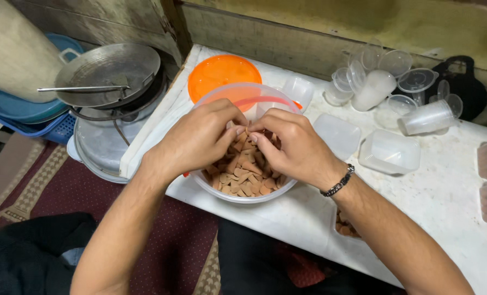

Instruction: The person takes brown incense cones from a large tub and places them one by one into small plastic containers on a workshop table.

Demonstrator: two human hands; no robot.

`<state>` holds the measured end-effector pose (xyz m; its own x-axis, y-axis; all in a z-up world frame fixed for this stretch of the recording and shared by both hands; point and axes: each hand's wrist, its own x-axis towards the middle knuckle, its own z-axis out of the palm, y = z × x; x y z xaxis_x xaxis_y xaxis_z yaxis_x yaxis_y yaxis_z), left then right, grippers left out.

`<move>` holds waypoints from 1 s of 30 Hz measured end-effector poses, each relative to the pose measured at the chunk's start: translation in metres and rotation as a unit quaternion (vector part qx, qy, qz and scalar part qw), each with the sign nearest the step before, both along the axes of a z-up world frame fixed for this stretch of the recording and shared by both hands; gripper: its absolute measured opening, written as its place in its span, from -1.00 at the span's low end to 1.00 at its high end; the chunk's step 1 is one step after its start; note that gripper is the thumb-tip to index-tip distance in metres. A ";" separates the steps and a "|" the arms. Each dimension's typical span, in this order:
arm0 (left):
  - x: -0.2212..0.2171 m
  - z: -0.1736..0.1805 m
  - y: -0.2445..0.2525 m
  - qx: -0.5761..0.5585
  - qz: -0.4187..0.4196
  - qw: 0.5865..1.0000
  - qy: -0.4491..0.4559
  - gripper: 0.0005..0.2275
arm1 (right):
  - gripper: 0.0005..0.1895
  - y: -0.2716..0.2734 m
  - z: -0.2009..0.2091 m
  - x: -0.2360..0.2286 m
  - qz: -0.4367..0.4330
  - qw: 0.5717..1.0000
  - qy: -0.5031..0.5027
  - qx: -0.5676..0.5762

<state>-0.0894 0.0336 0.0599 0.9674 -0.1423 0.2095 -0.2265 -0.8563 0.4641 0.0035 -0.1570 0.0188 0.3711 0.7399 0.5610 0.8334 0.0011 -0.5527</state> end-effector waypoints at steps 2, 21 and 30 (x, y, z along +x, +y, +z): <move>0.017 -0.011 0.007 0.055 0.007 0.995 0.088 -0.84 | -0.89 0.005 -0.005 0.003 -0.013 1.000 0.002 -0.019; 0.122 -0.123 0.009 0.380 -0.034 0.857 0.346 -0.62 | -0.79 0.003 -0.009 -0.001 -0.079 0.994 0.028 -0.074; 0.117 -0.122 0.005 0.362 -0.044 0.875 0.318 -0.71 | -0.78 0.003 -0.005 -0.004 -0.083 0.992 0.028 -0.090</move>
